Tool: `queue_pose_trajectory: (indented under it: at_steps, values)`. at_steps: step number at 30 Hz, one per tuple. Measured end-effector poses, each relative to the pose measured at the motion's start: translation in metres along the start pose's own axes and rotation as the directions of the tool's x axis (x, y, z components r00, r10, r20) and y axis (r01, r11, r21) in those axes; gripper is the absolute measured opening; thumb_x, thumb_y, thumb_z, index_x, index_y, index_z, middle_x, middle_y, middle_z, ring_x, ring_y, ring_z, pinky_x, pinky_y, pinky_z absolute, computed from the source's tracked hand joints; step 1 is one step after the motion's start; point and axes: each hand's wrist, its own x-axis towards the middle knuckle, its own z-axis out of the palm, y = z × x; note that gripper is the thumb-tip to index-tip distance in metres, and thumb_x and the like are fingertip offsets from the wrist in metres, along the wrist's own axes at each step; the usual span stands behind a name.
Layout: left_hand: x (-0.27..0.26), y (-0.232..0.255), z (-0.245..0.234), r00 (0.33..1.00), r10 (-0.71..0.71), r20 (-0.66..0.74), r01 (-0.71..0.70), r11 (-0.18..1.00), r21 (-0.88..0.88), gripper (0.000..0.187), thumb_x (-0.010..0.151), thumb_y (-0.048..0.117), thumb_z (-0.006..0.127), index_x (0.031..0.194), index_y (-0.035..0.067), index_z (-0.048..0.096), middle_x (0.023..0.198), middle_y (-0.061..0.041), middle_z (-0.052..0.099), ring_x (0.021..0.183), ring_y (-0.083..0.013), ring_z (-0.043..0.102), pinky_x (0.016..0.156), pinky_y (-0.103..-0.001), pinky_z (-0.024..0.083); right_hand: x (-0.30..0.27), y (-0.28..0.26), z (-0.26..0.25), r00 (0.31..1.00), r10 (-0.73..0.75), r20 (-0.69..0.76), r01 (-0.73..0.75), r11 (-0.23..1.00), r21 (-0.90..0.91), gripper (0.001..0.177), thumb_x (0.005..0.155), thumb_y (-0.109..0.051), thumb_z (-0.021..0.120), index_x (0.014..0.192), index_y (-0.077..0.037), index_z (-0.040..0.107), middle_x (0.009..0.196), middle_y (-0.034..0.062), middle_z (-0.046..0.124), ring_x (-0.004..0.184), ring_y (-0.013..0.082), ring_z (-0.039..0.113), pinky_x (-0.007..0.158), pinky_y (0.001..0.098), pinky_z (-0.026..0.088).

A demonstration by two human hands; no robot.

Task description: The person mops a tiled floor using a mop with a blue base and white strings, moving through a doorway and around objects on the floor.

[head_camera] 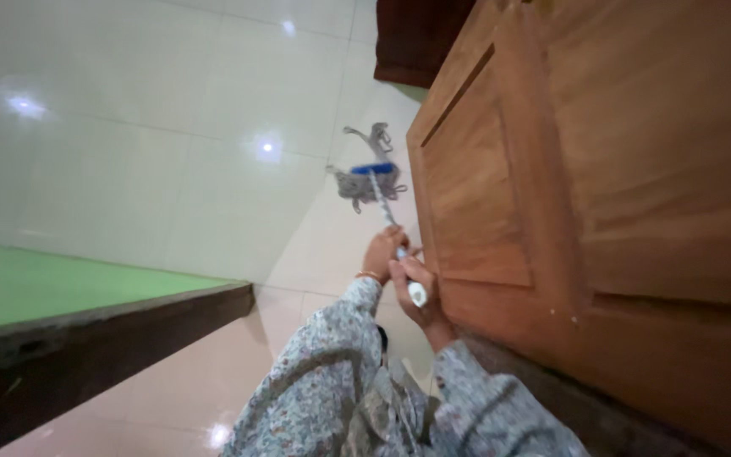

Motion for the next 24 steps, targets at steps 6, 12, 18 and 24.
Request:
queue_pose_trajectory:
  at_steps: [6,12,18,24]
  values:
    - [-0.059,0.094,0.014,0.995,-0.086,0.057,0.1,0.93,-0.354,0.03,0.089,0.036,0.073,0.091,0.006,0.07,0.089,-0.015,0.072,0.08,-0.0379,0.07,0.067,-0.047,0.055,-0.026,-0.074,-0.065,0.988,0.065,0.137,-0.053,0.995,-0.086,0.021,0.097,-0.012,0.065,0.082,0.002,0.067,0.075,0.0128,0.068,0.07,0.0158,0.067,0.062,0.0312,0.05]
    - [-0.099,0.119,0.013,0.994,-0.096,0.042,0.103,0.97,-0.219,0.023,0.081,0.034,0.073,0.09,0.014,0.079,0.088,-0.013,0.074,0.082,-0.0371,0.072,0.069,-0.045,0.056,-0.023,-0.13,-0.075,0.973,0.061,0.223,-0.064,0.998,0.008,0.017,0.095,-0.011,0.064,0.085,0.002,0.067,0.075,0.0133,0.069,0.07,0.0213,0.067,0.068,0.0332,0.049]
    - [-0.138,0.104,-0.062,0.956,0.021,-0.293,-0.084,0.975,-0.205,0.03,0.065,0.028,0.074,0.091,0.013,0.079,0.086,-0.011,0.075,0.078,-0.0325,0.069,0.071,-0.043,0.056,-0.012,-0.144,-0.025,0.831,-0.192,0.522,0.07,0.967,0.244,0.02,0.094,-0.008,0.067,0.077,0.0,0.061,0.074,0.0131,0.064,0.071,0.0252,0.064,0.07,0.0356,0.049]
    - [-0.154,0.038,-0.118,0.862,-0.209,-0.462,0.298,0.946,0.127,0.023,0.095,0.022,0.071,0.075,0.011,0.072,0.073,-0.01,0.07,0.074,-0.035,0.067,0.067,-0.047,0.05,-0.004,-0.137,0.068,0.67,-0.32,0.67,0.123,0.938,0.325,0.03,0.091,-0.004,0.071,0.067,-0.001,0.054,0.068,0.0136,0.055,0.066,0.0289,0.057,0.069,0.0395,0.047]
